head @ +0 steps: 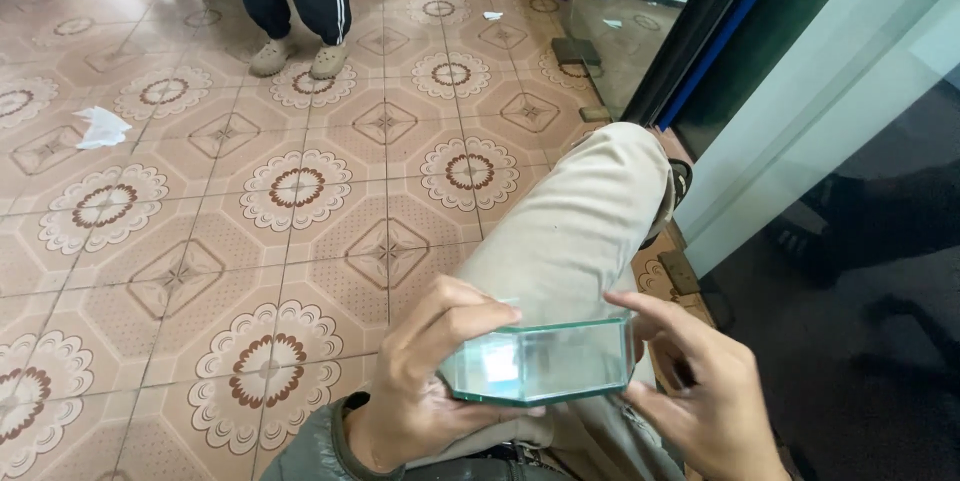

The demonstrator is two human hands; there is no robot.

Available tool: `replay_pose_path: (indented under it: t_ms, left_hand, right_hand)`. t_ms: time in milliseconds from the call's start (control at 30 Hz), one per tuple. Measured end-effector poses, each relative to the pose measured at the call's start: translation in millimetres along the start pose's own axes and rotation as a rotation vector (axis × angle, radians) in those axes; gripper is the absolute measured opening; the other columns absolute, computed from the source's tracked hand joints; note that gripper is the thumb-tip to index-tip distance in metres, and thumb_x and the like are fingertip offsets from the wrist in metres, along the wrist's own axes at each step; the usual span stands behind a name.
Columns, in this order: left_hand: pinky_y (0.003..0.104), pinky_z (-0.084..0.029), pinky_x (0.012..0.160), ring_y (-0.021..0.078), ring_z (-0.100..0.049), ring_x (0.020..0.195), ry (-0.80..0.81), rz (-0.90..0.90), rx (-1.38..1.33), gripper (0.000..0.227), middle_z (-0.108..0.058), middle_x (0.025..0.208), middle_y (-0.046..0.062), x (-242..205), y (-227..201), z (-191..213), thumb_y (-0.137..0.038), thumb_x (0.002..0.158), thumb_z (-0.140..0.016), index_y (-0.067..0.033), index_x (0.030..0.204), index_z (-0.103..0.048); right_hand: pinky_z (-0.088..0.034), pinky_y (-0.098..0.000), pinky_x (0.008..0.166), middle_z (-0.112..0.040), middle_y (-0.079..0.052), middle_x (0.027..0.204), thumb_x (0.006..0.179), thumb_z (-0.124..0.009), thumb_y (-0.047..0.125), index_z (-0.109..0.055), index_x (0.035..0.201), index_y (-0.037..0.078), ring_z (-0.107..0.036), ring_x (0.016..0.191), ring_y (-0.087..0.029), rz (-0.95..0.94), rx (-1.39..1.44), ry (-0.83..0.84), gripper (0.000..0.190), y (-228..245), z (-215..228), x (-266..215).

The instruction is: Assembling a hexagonal glass container by applying adhesive strips to its edges.

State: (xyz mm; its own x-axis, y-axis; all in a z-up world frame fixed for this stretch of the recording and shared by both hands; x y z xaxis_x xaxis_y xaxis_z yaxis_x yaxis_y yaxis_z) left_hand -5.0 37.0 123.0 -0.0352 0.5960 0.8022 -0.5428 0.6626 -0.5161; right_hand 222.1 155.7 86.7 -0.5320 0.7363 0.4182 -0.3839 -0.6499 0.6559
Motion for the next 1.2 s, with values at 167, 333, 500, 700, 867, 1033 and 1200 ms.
replay_pose_path:
  t_ms: [167,333,500,700,867,1033,1200]
  left_hand:
    - [0.033,-0.059,0.092,0.0232,-0.071,0.098,0.008,0.008,0.036,0.061,-0.073,0.11,0.01,2.1,-2.6,-0.4,-0.049,0.087,-0.086,-0.0036,0.125,-0.071]
    - [0.036,-0.06,0.099,0.0241,-0.076,0.107,-0.004,0.072,-0.001,0.063,-0.079,0.124,0.01,-4.6,20.8,7.3,-0.046,0.088,-0.087,-0.0056,0.132,-0.069]
    - [0.03,-0.065,0.072,0.0126,-0.075,0.07,-0.123,0.165,0.141,0.056,-0.077,0.082,0.002,-31.3,80.7,36.2,-0.055,0.113,-0.045,-0.0106,0.095,-0.075]
    - [0.052,-0.042,0.135,0.0349,-0.057,0.155,0.116,0.129,-0.195,0.091,-0.059,0.161,0.02,26.0,6.6,14.6,-0.08,0.116,-0.032,0.0,0.155,-0.051]
    - [0.043,-0.062,0.097,0.0217,-0.084,0.107,0.441,0.24,0.109,0.076,-0.088,0.113,0.003,24.7,63.0,22.3,-0.069,0.107,-0.032,-0.0164,0.118,-0.085]
    - [0.059,-0.031,0.145,0.039,-0.051,0.162,0.364,0.161,-0.55,0.091,-0.055,0.167,0.024,27.9,1.6,19.8,-0.071,0.123,-0.016,0.006,0.157,-0.052]
    - [0.055,-0.061,0.074,0.0342,-0.078,0.094,1.152,0.353,0.98,0.033,-0.079,0.097,0.01,-49.5,134.4,63.6,-0.046,0.118,-0.045,-0.0231,0.13,-0.066]
  right_hand:
    - [-0.036,-0.0247,0.056,-0.068,0.005,0.08,0.079,-0.088,0.018,-0.075,0.138,0.021,-0.038,0.056,-0.012,0.106,-0.063,0.023,0.061,2.2,-13.6,2.6]
    - [-0.031,-0.0223,0.052,-0.069,0.004,0.075,0.091,-0.083,0.03,-0.075,0.131,0.017,-0.039,0.049,-0.007,0.003,0.043,-0.042,0.043,-16.7,-22.4,3.1]
    - [-0.027,-0.0275,0.047,-0.071,0.008,0.075,0.088,-0.085,0.013,-0.077,0.134,0.015,-0.031,0.049,-0.007,-0.174,0.132,-0.049,0.046,-56.9,-27.4,-3.7]
    - [-0.044,-0.0264,0.057,-0.083,0.003,0.095,0.087,-0.084,0.01,-0.08,0.13,0.011,-0.055,0.06,-0.006,-0.18,0.181,-0.057,0.043,-73.8,-28.8,-3.5]
    - [-0.051,-0.0239,0.059,-0.09,0.005,0.111,0.077,-0.081,0.005,-0.075,0.137,0.014,-0.065,0.06,-0.005,-0.073,0.036,-0.074,0.062,-85.9,-28.2,-19.1]
    - [-0.047,-0.0215,0.051,-0.087,0.009,0.092,0.08,-0.088,0.013,-0.077,0.134,0.025,-0.053,0.048,-0.006,-0.013,-0.107,-0.087,0.056,-76.7,-28.9,-33.9]
    - [-0.059,-0.0333,0.081,-0.086,0.003,0.118,0.096,-0.077,0.025,-0.076,0.132,0.017,-0.082,0.093,-0.014,0.249,-0.219,-0.068,0.037,-33.2,-24.5,-38.4]
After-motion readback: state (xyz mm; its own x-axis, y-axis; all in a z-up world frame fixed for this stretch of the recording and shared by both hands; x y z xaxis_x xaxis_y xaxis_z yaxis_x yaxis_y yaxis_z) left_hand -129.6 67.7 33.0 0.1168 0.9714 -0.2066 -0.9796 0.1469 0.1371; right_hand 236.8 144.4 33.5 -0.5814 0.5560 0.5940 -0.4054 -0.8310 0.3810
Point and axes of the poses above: each hand's wrist, its own x-axis towards the middle knuckle, its own z-axis out of the back of the hand, y = z × x, the point moved 7 cm from there along x, towards the middle knuckle
